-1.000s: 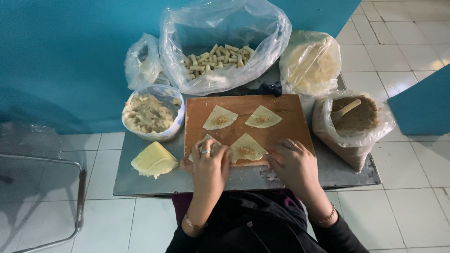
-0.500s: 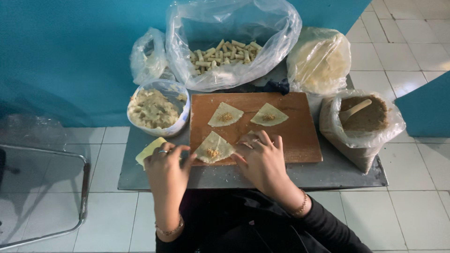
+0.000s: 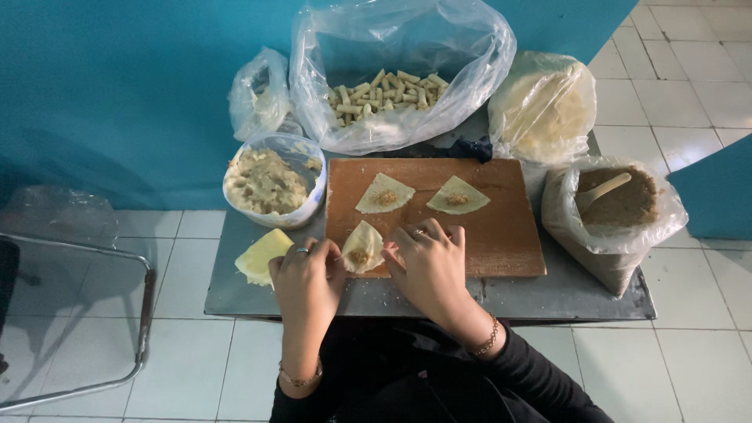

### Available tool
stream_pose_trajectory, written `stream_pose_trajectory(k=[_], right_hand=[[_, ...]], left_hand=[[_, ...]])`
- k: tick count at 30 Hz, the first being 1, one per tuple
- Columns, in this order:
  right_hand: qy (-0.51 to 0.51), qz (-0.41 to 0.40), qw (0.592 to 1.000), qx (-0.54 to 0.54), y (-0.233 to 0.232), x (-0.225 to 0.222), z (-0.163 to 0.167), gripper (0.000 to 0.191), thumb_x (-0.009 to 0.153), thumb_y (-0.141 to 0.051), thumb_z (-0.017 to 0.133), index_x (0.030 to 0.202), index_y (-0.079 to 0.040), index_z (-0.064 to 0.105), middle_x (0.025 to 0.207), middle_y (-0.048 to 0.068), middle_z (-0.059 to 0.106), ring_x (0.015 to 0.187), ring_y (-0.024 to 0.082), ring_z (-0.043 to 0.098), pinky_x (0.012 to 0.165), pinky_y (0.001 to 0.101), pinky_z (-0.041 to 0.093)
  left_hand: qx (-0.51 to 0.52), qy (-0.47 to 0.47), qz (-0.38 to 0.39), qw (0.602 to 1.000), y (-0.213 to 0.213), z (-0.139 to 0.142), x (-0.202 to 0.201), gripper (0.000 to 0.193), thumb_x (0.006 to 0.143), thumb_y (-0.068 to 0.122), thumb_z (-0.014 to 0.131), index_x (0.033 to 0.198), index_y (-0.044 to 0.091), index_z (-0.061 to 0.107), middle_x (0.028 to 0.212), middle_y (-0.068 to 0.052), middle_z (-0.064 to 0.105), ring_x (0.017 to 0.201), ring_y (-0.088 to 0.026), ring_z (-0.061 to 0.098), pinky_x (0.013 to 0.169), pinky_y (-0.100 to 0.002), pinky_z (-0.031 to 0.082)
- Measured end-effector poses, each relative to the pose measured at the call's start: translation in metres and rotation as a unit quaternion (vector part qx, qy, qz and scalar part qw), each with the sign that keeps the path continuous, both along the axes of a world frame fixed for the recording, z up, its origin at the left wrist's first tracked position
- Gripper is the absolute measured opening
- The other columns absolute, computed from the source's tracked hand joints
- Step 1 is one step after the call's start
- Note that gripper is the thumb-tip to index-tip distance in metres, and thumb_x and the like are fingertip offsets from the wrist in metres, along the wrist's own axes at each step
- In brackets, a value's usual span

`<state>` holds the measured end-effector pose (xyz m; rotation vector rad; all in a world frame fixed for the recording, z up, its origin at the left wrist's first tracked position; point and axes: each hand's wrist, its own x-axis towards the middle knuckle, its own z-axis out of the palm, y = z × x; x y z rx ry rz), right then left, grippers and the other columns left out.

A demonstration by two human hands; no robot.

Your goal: The person folds triangular pastry wrappers on a wooden board, spooning filling from a bowl onto the wrappers and folding them over the filling, then places the folded pastries into a plastic bag. They repeat the folding cycle with several wrappers, occasionally repositioning the stack of unused wrappers.

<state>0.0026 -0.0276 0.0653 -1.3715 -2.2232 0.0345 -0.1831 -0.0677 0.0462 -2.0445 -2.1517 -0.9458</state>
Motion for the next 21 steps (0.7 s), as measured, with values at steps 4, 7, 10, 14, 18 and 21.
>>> stream_pose_trajectory(k=[4, 7, 10, 14, 18, 21], right_hand=[[0.021, 0.009, 1.000, -0.002, -0.004, -0.003, 0.002, 0.017, 0.083, -0.030, 0.077, 0.096, -0.020, 0.071, 0.082, -0.007, 0.072, 0.090, 0.018, 0.062, 0.085, 0.0449, 0.037], [0.036, 0.008, 0.999, 0.015, -0.009, -0.006, 0.004, 0.023, 0.082, -0.029, 0.077, 0.102, -0.020, 0.070, 0.083, -0.008, 0.071, 0.090, 0.019, 0.062, 0.083, 0.0450, 0.037], [0.043, 0.008, 0.998, 0.042, -0.013, -0.008, 0.004, 0.029, 0.082, -0.028, 0.076, 0.110, -0.021, 0.068, 0.087, -0.008, 0.072, 0.090, 0.019, 0.061, 0.084, 0.0449, 0.036], [0.053, 0.006, 0.997, 0.047, -0.017, -0.011, 0.000, 0.037, 0.084, -0.028, 0.076, 0.120, -0.022, 0.066, 0.089, -0.008, 0.072, 0.091, 0.018, 0.063, 0.086, 0.0445, 0.037], [0.096, 0.025, 0.995, 0.010, -0.019, -0.012, -0.006, 0.044, 0.085, -0.022, 0.076, 0.127, -0.020, 0.062, 0.086, -0.006, 0.072, 0.091, 0.016, 0.069, 0.087, 0.0422, 0.039], [0.125, 0.043, 0.991, -0.012, -0.019, -0.011, -0.010, 0.047, 0.085, -0.018, 0.076, 0.130, -0.019, 0.060, 0.089, -0.004, 0.075, 0.086, 0.015, 0.072, 0.089, 0.0403, 0.042]], left_hand=[[0.012, -0.052, -0.020, 0.998, 0.003, -0.003, 0.004, 0.014, 0.079, 0.009, 0.074, 0.090, 0.013, 0.066, 0.074, -0.004, 0.069, 0.072, -0.030, 0.063, 0.079, -0.043, 0.042], [0.039, -0.080, -0.035, 0.995, 0.002, -0.004, 0.008, 0.020, 0.080, 0.006, 0.073, 0.097, 0.012, 0.066, 0.078, -0.007, 0.071, 0.071, -0.034, 0.062, 0.079, -0.043, 0.043], [0.043, -0.090, -0.048, 0.994, 0.004, -0.002, 0.012, 0.021, 0.083, 0.003, 0.070, 0.101, 0.012, 0.066, 0.079, -0.008, 0.070, 0.073, -0.035, 0.062, 0.080, -0.044, 0.044], [0.038, -0.138, -0.063, 0.988, 0.002, 0.004, 0.017, 0.022, 0.086, 0.003, 0.068, 0.106, 0.011, 0.065, 0.078, -0.009, 0.069, 0.072, -0.033, 0.064, 0.078, -0.044, 0.045], [0.091, -0.148, -0.092, 0.981, 0.002, 0.006, 0.019, 0.034, 0.085, 0.001, 0.069, 0.117, 0.010, 0.064, 0.089, -0.012, 0.071, 0.074, -0.036, 0.062, 0.074, -0.046, 0.047], [0.064, -0.188, -0.110, 0.974, 0.004, 0.003, 0.020, 0.032, 0.089, 0.002, 0.069, 0.119, 0.012, 0.064, 0.082, -0.009, 0.070, 0.072, -0.032, 0.066, 0.073, -0.045, 0.049]])
